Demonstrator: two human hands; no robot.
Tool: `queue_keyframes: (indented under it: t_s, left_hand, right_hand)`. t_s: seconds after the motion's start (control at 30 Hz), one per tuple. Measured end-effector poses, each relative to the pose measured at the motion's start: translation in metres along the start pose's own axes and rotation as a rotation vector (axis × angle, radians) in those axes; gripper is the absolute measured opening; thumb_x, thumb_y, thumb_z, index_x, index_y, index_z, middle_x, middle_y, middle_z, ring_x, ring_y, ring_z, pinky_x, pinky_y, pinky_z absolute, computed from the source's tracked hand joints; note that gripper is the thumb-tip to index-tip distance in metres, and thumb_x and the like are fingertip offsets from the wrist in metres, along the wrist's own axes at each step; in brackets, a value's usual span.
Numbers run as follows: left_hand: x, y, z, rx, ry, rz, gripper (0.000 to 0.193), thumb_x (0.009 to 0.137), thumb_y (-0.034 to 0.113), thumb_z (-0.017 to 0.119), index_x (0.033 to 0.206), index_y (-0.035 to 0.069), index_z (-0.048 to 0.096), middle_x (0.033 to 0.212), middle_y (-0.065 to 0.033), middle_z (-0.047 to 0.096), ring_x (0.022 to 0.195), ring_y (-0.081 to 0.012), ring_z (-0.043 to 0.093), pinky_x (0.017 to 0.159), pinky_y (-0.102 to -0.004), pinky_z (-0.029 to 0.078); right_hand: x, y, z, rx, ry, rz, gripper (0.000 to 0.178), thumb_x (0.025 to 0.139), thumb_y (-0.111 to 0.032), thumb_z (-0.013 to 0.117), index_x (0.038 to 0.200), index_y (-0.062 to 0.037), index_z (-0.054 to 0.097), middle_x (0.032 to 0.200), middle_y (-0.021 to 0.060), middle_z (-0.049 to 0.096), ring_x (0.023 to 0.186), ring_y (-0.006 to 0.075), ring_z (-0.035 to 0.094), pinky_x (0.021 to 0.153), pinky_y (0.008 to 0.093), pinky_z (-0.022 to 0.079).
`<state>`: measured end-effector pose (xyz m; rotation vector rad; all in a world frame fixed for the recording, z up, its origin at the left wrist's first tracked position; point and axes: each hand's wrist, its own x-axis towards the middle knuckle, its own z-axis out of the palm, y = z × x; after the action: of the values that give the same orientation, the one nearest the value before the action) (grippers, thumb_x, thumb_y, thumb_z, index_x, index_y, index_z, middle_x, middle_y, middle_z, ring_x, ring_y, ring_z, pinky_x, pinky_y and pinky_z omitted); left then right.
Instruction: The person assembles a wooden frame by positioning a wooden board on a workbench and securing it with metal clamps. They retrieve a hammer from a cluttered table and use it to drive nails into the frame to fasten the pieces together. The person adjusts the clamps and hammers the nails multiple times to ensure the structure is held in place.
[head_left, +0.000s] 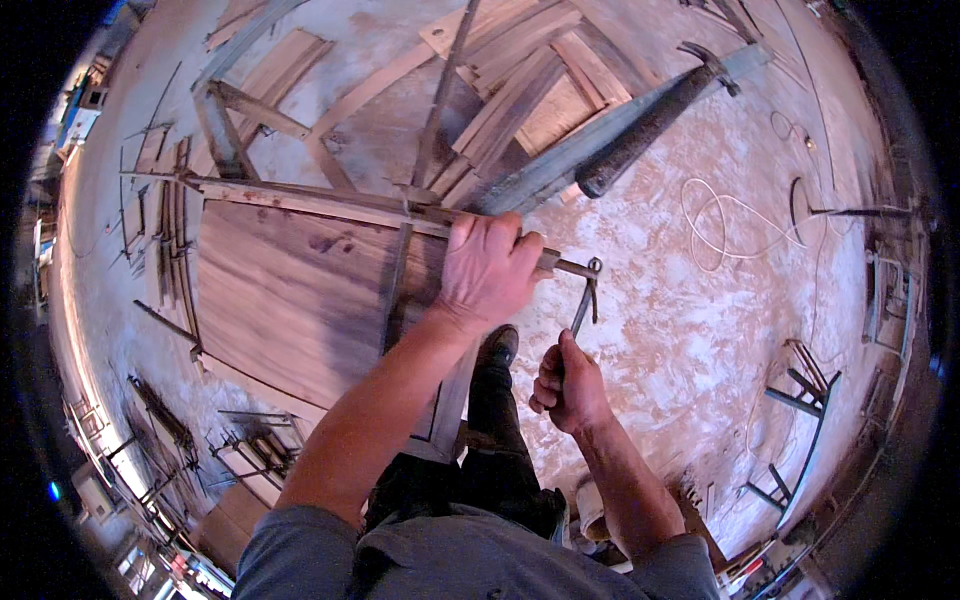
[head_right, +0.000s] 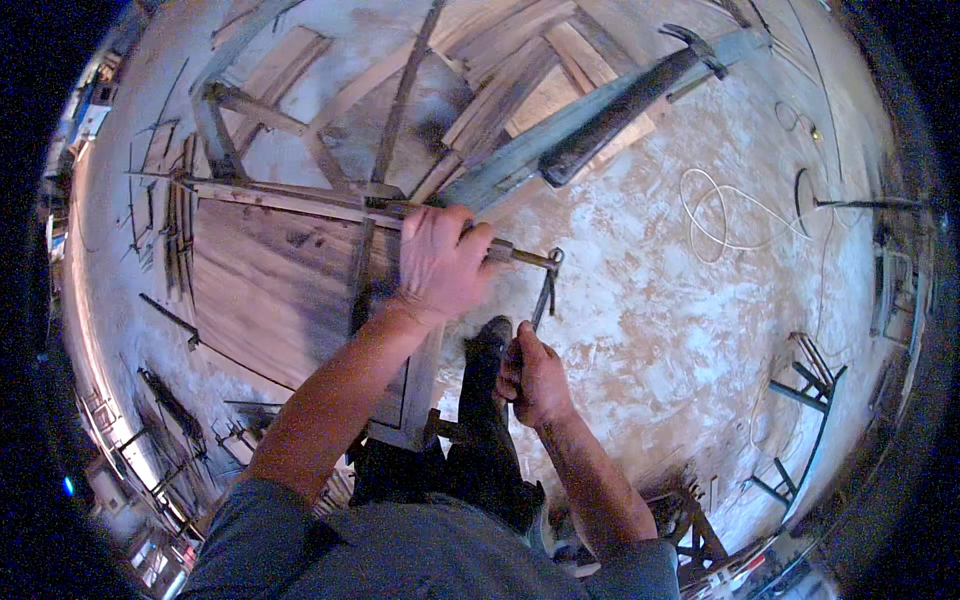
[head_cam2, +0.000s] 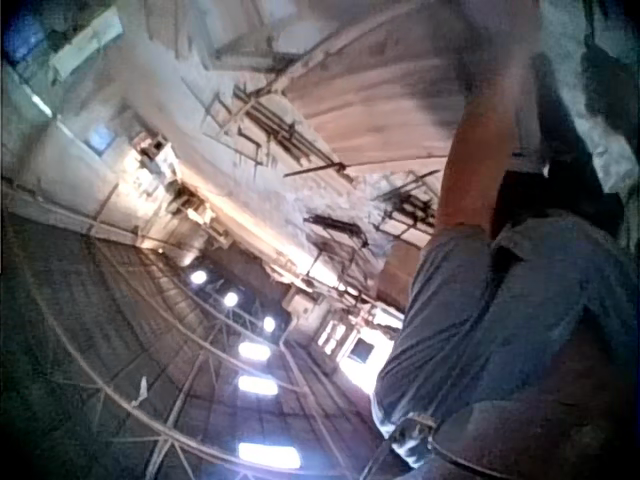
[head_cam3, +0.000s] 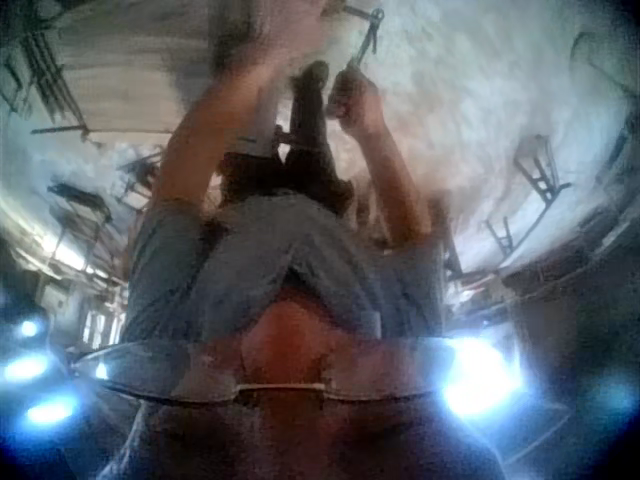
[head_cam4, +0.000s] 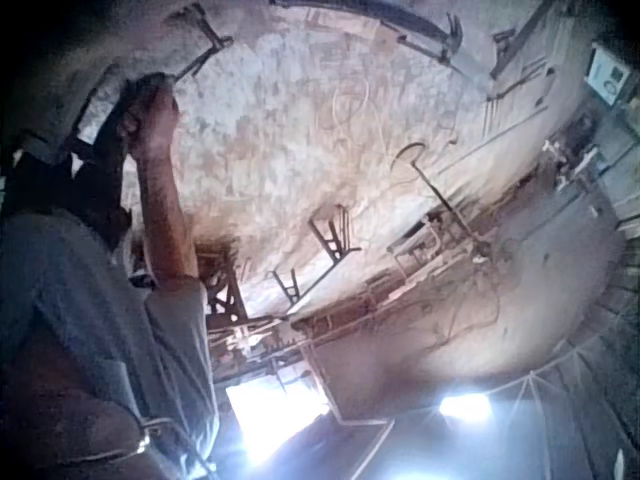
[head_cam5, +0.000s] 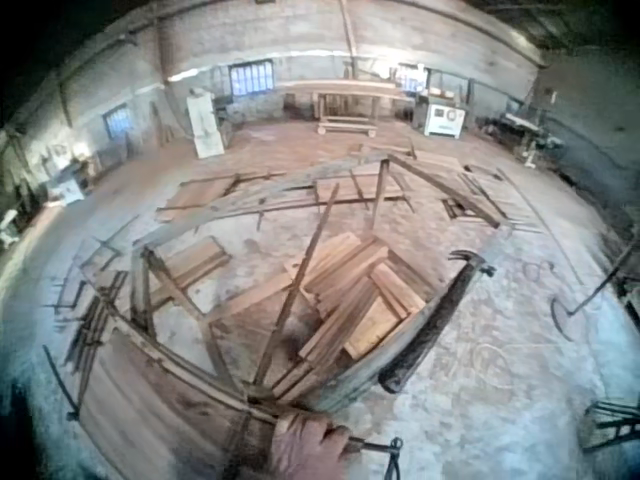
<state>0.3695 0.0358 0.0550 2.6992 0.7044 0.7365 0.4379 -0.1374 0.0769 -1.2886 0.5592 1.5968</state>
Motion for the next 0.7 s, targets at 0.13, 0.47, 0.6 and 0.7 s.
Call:
queue_keyframes:
  t_s: [0.13, 0.47, 0.6, 0.7]
  left_hand:
    - [0.001, 0.0, -0.002, 0.003, -0.03, 0.003, 0.041, 0.059, 0.034, 0.076, 0.091, 0.012, 0.063, 0.097, -0.0074, 0.049, 0.092, -0.0274, 0.051, 0.084, -0.0433, 0.033]
    - [-0.001, 0.004, -0.002, 0.026, -0.075, -0.005, 0.044, 0.06, 0.035, 0.077, 0.094, 0.013, 0.06, 0.101, -0.0083, 0.048, 0.094, -0.0266, 0.049, 0.085, -0.0437, 0.033]
    - [0.0, 0.004, -0.002, 0.046, -0.054, 0.009, 0.045, 0.058, 0.035, 0.079, 0.093, 0.014, 0.062, 0.098, -0.0064, 0.047, 0.09, -0.0249, 0.05, 0.084, -0.0413, 0.033]
    - [0.0, 0.002, -0.003, 0.054, -0.068, 0.003, 0.043, 0.059, 0.035, 0.078, 0.093, 0.014, 0.062, 0.098, -0.0062, 0.048, 0.09, -0.0242, 0.05, 0.085, -0.041, 0.033]
  right_hand:
    - [-0.024, -0.009, 0.005, 0.081, -0.022, 0.094, 0.042, 0.097, -0.047, 0.037, 0.071, -0.0151, 0.044, 0.051, -0.0026, 0.025, 0.04, 0.0143, 0.027, 0.041, 0.032, 0.025]
    - [-0.062, -0.043, 0.021, 0.23, -0.076, 0.273, 0.035, 0.099, -0.04, 0.036, 0.075, -0.0163, 0.044, 0.054, -0.0052, 0.025, 0.041, 0.0119, 0.027, 0.041, 0.0288, 0.023]
    - [-0.068, -0.05, 0.023, 0.275, -0.09, 0.295, 0.032, 0.099, -0.038, 0.037, 0.078, -0.0151, 0.047, 0.054, -0.0058, 0.026, 0.042, 0.0113, 0.028, 0.041, 0.0287, 0.023]
    - [-0.065, -0.044, 0.019, 0.256, -0.173, 0.261, 0.031, 0.099, -0.037, 0.037, 0.083, -0.0133, 0.048, 0.054, -0.0047, 0.031, 0.043, 0.0124, 0.032, 0.041, 0.0297, 0.028]
